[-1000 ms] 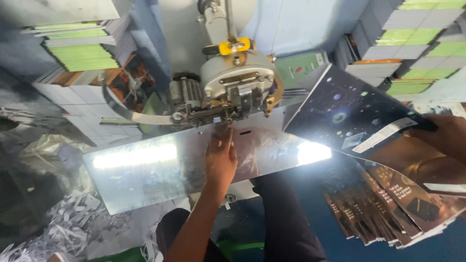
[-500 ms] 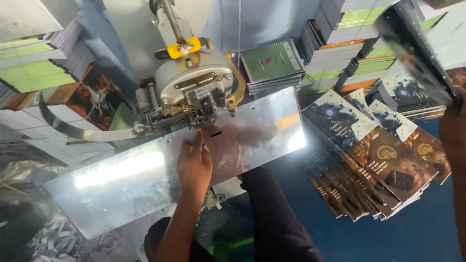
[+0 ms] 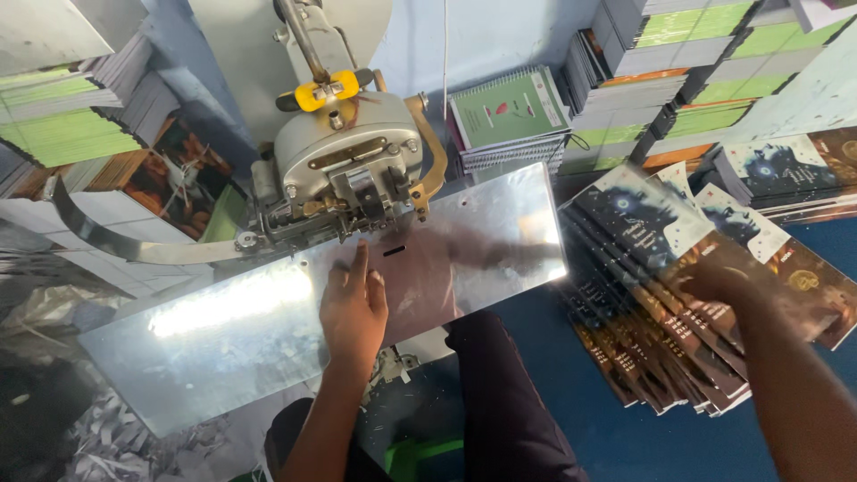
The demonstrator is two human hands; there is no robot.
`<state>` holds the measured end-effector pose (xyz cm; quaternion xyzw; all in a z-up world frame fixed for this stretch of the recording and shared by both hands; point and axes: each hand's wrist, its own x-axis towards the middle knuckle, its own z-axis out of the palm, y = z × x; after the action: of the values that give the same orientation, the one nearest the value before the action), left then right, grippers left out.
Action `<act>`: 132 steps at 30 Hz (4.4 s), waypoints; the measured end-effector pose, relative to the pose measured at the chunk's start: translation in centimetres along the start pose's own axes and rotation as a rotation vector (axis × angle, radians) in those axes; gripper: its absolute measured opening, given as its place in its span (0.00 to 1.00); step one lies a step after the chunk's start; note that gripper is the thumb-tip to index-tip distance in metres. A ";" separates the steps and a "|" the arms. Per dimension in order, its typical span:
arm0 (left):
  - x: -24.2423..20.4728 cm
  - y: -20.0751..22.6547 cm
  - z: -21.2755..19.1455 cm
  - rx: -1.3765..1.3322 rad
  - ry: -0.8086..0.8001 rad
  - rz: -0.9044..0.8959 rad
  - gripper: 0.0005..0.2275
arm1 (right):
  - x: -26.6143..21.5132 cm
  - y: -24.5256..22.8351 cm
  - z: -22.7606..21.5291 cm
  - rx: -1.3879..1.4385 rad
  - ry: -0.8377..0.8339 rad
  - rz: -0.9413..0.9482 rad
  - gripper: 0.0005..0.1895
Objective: The person repeatedly picks up a book cover, places it on a metal binding machine, and pulls a lever to stitch the spine. The person then removes the bound book and places it on a growing stack to the right.
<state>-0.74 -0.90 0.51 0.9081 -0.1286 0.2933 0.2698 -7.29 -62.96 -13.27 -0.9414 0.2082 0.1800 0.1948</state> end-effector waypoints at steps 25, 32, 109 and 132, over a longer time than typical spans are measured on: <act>-0.7 -1.4 -0.4 -0.362 -0.026 -0.115 0.25 | -13.7 -28.3 -10.0 0.195 0.655 -0.685 0.16; -1.5 -3.0 -1.0 -0.741 -0.009 -0.074 0.23 | -18.4 -38.8 -7.0 0.043 0.757 -1.210 0.15; -35.5 -28.7 -31.5 0.735 -0.194 -0.433 0.21 | -23.5 -69.6 15.9 0.023 0.778 -1.498 0.34; -25.7 -8.4 -23.7 0.163 -0.045 0.071 0.20 | -29.7 -59.5 27.6 0.828 -1.137 -0.256 0.16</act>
<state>-28.85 21.33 -2.20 0.9282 -0.1426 0.2918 0.1814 -12.09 8.62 -7.14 -0.5676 0.0135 0.5246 0.6344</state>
